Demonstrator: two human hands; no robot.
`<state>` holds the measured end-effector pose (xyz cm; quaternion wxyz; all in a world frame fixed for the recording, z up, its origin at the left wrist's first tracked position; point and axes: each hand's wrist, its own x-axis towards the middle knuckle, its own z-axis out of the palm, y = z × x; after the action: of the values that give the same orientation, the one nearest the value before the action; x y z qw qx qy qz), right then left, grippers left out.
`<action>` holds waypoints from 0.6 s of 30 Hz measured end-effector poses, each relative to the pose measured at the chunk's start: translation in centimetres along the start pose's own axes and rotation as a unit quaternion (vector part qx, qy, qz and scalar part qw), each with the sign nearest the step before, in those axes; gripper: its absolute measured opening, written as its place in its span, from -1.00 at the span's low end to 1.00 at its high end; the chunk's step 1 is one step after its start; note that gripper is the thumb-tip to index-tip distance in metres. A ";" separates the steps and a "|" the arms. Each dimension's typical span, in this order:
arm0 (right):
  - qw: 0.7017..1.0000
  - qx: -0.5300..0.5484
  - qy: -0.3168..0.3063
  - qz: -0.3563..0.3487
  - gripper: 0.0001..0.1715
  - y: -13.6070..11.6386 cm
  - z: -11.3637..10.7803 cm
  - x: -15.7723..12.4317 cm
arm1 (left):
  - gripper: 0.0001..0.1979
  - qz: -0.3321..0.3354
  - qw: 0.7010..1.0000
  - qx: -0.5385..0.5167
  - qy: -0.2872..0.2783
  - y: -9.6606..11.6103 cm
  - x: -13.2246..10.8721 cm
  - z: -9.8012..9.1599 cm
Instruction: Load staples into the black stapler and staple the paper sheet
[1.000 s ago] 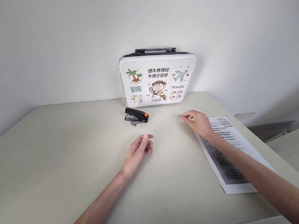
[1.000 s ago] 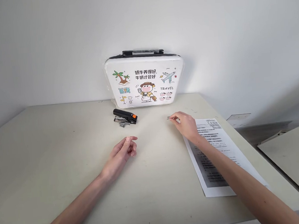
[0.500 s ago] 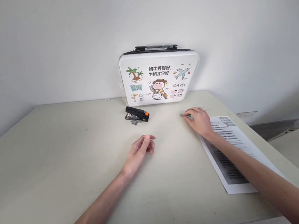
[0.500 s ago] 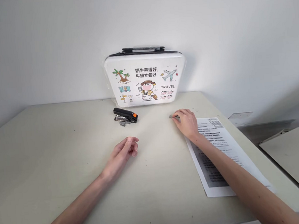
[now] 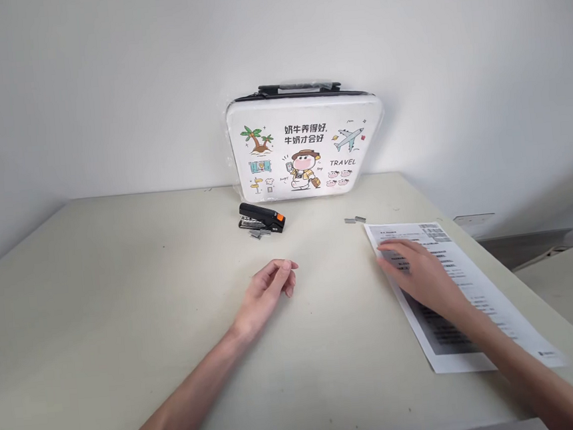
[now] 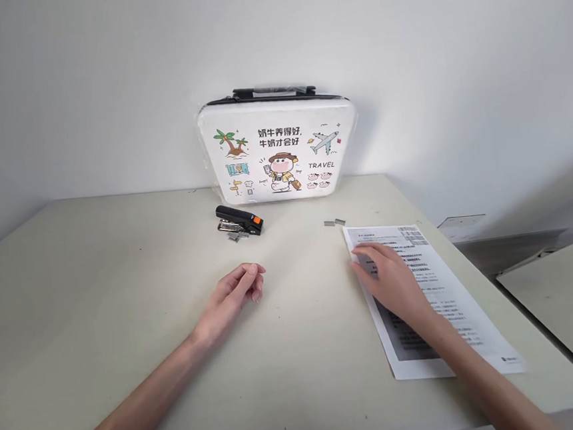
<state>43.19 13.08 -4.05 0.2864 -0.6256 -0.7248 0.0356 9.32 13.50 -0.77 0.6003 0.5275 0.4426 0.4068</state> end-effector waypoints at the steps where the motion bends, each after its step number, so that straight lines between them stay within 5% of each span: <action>1: 1.000 0.000 -0.001 0.001 -0.64 -0.3 -0.2 -1.0 | -0.59 0.002 1.000 0.008 0.001 0.1 0.0 0.0; 10: 1.000 0.004 -0.026 0.005 -0.49 -2.2 -1.7 -8.9 | -0.58 0.009 0.994 0.108 -0.005 0.9 -0.4 0.7; 18: 0.999 0.022 -0.030 -0.005 -0.45 -1.6 -1.6 -10.3 | -0.60 0.083 0.974 0.210 0.015 0.5 0.3 0.3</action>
<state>43.07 2.72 -5.83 0.2785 -0.6143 -0.7350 0.0693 9.68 13.78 -0.31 0.4331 0.6708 0.4817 0.3610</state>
